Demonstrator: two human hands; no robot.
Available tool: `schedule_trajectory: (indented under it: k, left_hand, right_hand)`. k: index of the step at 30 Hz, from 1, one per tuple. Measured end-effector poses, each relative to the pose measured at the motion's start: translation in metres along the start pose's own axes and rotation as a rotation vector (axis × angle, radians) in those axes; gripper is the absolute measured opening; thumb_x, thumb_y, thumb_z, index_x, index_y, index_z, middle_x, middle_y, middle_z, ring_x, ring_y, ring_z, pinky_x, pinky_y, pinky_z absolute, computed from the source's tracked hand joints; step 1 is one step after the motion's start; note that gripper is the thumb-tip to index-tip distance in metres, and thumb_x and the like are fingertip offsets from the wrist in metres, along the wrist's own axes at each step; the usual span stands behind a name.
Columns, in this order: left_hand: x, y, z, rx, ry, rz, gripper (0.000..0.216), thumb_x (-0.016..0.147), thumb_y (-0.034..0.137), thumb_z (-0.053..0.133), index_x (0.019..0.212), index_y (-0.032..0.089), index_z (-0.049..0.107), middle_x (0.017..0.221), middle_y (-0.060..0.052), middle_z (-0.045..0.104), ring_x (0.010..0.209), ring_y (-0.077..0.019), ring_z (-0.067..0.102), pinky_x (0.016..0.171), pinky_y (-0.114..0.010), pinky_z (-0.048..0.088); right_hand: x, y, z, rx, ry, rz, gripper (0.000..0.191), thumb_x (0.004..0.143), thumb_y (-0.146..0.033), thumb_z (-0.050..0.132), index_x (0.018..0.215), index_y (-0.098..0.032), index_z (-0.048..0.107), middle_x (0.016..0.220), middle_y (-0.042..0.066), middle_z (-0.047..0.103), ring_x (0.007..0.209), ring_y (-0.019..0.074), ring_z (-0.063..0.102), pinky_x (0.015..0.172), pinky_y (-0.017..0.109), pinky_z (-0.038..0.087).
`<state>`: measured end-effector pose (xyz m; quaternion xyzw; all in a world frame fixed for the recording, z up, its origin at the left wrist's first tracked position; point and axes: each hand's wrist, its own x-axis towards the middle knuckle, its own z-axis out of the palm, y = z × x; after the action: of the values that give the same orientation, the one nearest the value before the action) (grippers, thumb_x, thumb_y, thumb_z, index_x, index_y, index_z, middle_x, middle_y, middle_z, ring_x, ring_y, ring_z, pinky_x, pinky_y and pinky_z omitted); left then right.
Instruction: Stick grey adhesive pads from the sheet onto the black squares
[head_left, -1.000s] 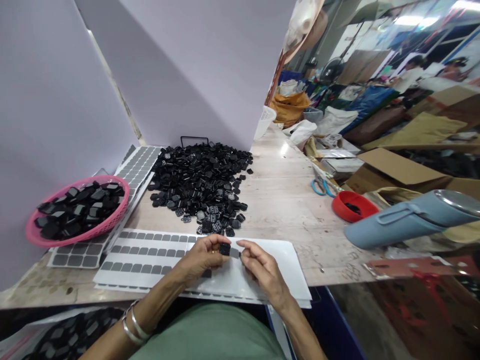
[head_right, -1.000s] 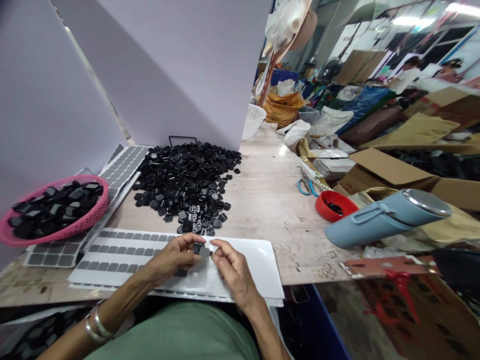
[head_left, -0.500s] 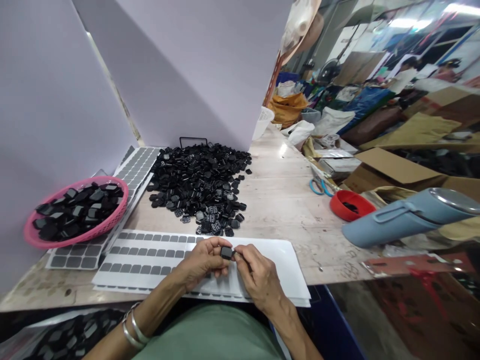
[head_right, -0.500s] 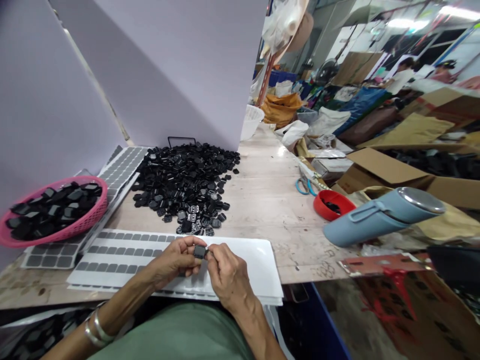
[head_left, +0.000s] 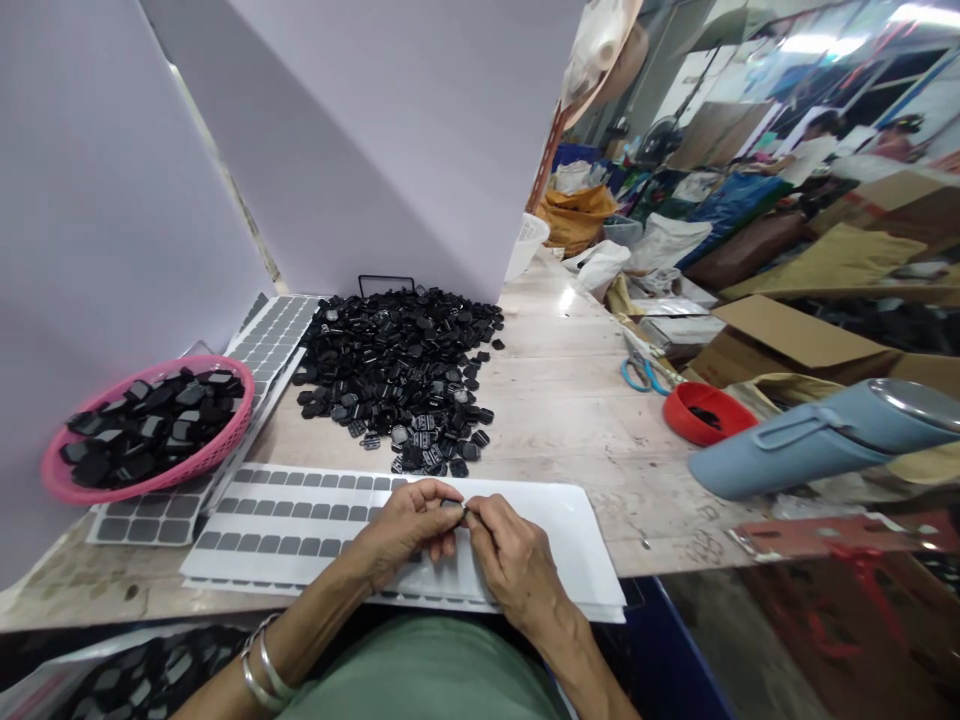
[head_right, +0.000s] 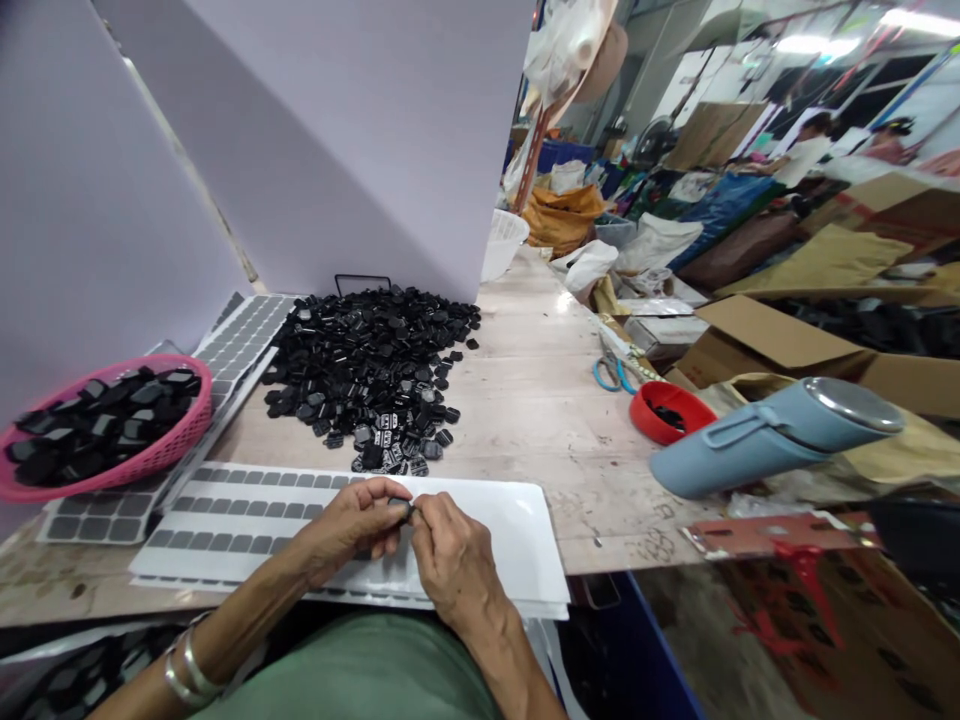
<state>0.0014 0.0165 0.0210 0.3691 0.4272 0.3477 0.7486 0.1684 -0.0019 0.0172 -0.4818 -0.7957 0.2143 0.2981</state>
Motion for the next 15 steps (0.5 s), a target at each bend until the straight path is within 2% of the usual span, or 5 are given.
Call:
schedule_trajectory:
  k: [3,8,9,12,15]
  left_hand:
    - [0.0,0.008,-0.013,0.154,0.064,0.074,0.036,0.075,0.046,0.067,0.086,0.012,0.059,0.05,0.001,0.056,0.039,-0.0074,0.045,0.038,-0.018,0.03]
    - [-0.015,0.052,-0.065,0.394,0.433,0.318,0.026,0.083,0.039,0.059,0.092,0.015,0.06,0.078,-0.003,0.065,0.054,-0.0082,0.05,0.048,-0.019,0.037]
    - [-0.021,0.058,-0.073,0.427,0.462,0.326,0.026,0.084,0.039,0.059,0.093,0.016,0.06,0.081,-0.003,0.065,0.054,-0.0084,0.049,0.049,-0.019,0.037]
    - [-0.04,0.055,-0.079,0.566,0.348,0.246,0.024,0.086,0.04,0.055,0.093,0.017,0.061,0.079,-0.002,0.062,0.06,-0.011,0.05,0.054,-0.022,0.039]
    - [-0.053,0.027,-0.063,0.61,0.155,0.178,0.02,0.085,0.037,0.057,0.086,0.019,0.065,0.079,-0.002,0.062,0.072,-0.0152,0.053,0.066,-0.026,0.041]
  right_hand:
    - [0.007,0.0,0.005,-0.069,-0.053,0.003,0.022,0.095,-0.018,0.034,0.093,-0.018,0.056,0.084,0.004,0.059,0.075,0.0168,0.058,0.067,0.027,0.041]
    - [0.02,0.008,-0.003,-0.185,-0.021,0.141,0.02,0.094,-0.018,0.034,0.095,-0.019,0.054,0.09,0.004,0.062,0.072,0.0173,0.059,0.062,0.028,0.039]
    - [0.022,0.008,-0.005,-0.192,-0.027,0.162,0.019,0.094,-0.018,0.034,0.096,-0.02,0.053,0.092,0.004,0.063,0.072,0.0173,0.06,0.062,0.028,0.039]
    - [0.026,0.002,-0.002,-0.286,-0.151,0.149,0.016,0.094,-0.016,0.036,0.094,-0.02,0.051,0.086,0.002,0.063,0.066,0.0162,0.06,0.057,0.028,0.035]
    - [0.029,-0.01,0.013,-0.392,-0.267,0.09,0.013,0.091,-0.013,0.04,0.088,-0.019,0.051,0.079,0.002,0.061,0.058,0.016,0.056,0.052,0.029,0.025]
